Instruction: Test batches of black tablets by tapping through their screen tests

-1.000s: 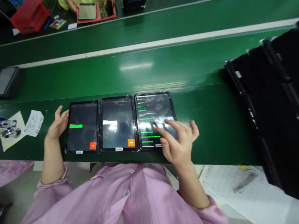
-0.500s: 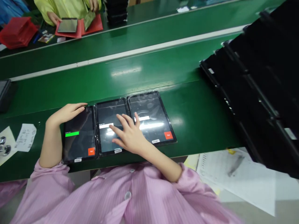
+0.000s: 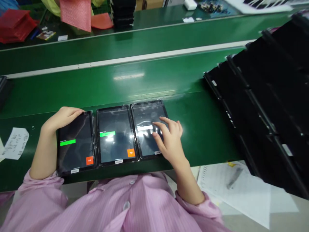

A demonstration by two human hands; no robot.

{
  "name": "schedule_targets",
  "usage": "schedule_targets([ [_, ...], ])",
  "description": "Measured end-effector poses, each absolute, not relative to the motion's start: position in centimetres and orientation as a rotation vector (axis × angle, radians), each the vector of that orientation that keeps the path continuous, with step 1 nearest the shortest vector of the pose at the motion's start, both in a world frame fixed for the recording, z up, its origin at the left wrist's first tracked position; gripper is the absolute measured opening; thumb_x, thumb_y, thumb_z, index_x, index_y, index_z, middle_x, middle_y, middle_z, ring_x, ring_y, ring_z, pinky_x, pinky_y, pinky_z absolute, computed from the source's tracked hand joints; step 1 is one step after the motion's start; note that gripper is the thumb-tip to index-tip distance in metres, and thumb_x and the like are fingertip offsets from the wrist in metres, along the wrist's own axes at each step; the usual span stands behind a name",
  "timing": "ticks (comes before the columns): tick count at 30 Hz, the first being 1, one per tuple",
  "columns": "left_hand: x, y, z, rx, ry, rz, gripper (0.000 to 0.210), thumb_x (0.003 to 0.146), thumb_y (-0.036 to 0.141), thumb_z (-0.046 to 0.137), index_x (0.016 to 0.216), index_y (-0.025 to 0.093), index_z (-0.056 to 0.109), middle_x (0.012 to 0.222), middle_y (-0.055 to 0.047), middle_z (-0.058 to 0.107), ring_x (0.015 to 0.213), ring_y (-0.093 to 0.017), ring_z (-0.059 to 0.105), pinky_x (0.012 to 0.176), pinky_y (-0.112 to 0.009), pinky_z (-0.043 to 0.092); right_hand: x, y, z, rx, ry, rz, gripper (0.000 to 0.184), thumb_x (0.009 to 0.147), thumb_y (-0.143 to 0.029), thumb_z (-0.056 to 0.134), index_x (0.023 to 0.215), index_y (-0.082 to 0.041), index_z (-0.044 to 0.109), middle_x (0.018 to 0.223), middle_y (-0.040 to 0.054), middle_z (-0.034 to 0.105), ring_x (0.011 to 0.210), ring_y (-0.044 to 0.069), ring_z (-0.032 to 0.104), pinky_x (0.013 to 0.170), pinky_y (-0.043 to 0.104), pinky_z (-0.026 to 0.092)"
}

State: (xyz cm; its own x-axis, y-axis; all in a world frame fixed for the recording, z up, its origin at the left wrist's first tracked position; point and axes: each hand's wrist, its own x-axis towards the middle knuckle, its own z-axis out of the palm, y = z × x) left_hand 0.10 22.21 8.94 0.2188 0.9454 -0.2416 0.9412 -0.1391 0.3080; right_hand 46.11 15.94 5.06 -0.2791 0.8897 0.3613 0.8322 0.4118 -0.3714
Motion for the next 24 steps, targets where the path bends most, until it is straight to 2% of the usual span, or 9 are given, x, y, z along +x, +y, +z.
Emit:
schedule_targets([
  [6,0.2,22.6,8.7,1.980,1.774,0.070,0.053,0.094,0.059,0.038,0.102,0.024,0.078,0.118,-0.002,0.075,0.112,-0.028,0.067,0.094,-0.033,0.049,46.8,15.3,4.1,-1.549,-2.324,0.125,0.039,0.101,-0.044,0.043,0.133,-0.036,0.064,0.146,0.0125,0.045,0.134,0.038,0.042,0.113,0.072,0.022],
  [10,-0.1,22.6,8.5,1.953,1.776,0.110,0.054,0.093,0.062,0.040,0.099,0.025,0.079,0.115,-0.001,0.077,0.109,-0.028,0.068,0.091,-0.031,0.051,46.4,16.1,5.1,-1.476,-2.439,0.148,0.036,0.100,-0.048,0.047,0.125,-0.036,0.069,0.151,0.0125,0.043,0.137,0.043,0.038,0.110,0.079,0.017],
  [13,-0.4,22.6,8.4,1.961,1.733,0.139,0.055,0.094,0.063,0.041,0.105,0.025,0.079,0.118,-0.002,0.076,0.112,-0.028,0.067,0.094,-0.030,0.050,47.8,18.1,7.0,-1.407,-2.176,0.199,0.041,0.099,-0.051,0.048,0.131,-0.031,0.064,0.145,0.0147,0.049,0.135,0.039,0.045,0.111,0.071,0.030],
  [16,-0.6,22.7,8.3,1.968,1.696,0.154,0.055,0.094,0.063,0.042,0.108,0.025,0.078,0.120,-0.002,0.075,0.113,-0.028,0.067,0.096,-0.031,0.049,49.2,20.7,9.1,-1.368,-1.874,0.240,0.039,0.100,-0.048,0.045,0.127,-0.027,0.065,0.125,0.0136,0.062,0.123,0.033,0.057,0.105,0.055,0.045],
  [19,-0.6,22.8,8.3,1.964,1.699,0.150,0.054,0.094,0.063,0.042,0.105,0.025,0.079,0.119,-0.003,0.075,0.112,-0.028,0.067,0.095,-0.032,0.050,48.2,23.0,10.0,-1.331,-2.100,0.423,0.036,0.100,-0.048,0.046,0.118,-0.025,0.069,0.113,0.0117,0.067,0.111,0.030,0.063,0.099,0.049,0.051],
  [21,-0.5,22.8,8.3,1.965,1.712,0.147,0.053,0.094,0.063,0.042,0.102,0.025,0.079,0.117,-0.002,0.076,0.110,-0.029,0.068,0.093,-0.032,0.050,46.0,24.0,9.8,-1.237,-2.359,0.511,0.039,0.101,-0.049,0.046,0.121,-0.024,0.068,0.121,0.0134,0.064,0.115,0.030,0.061,0.101,0.050,0.049],
  [24,-0.2,22.8,8.3,1.992,1.737,0.155,0.053,0.094,0.061,0.041,0.098,0.026,0.080,0.114,-0.002,0.077,0.108,-0.029,0.069,0.091,-0.034,0.051,41.3,25.2,8.8,-1.122,-2.637,0.442,0.046,0.102,-0.050,0.042,0.135,-0.027,0.063,0.143,0.0164,0.051,0.132,0.035,0.048,0.109,0.059,0.040],
])
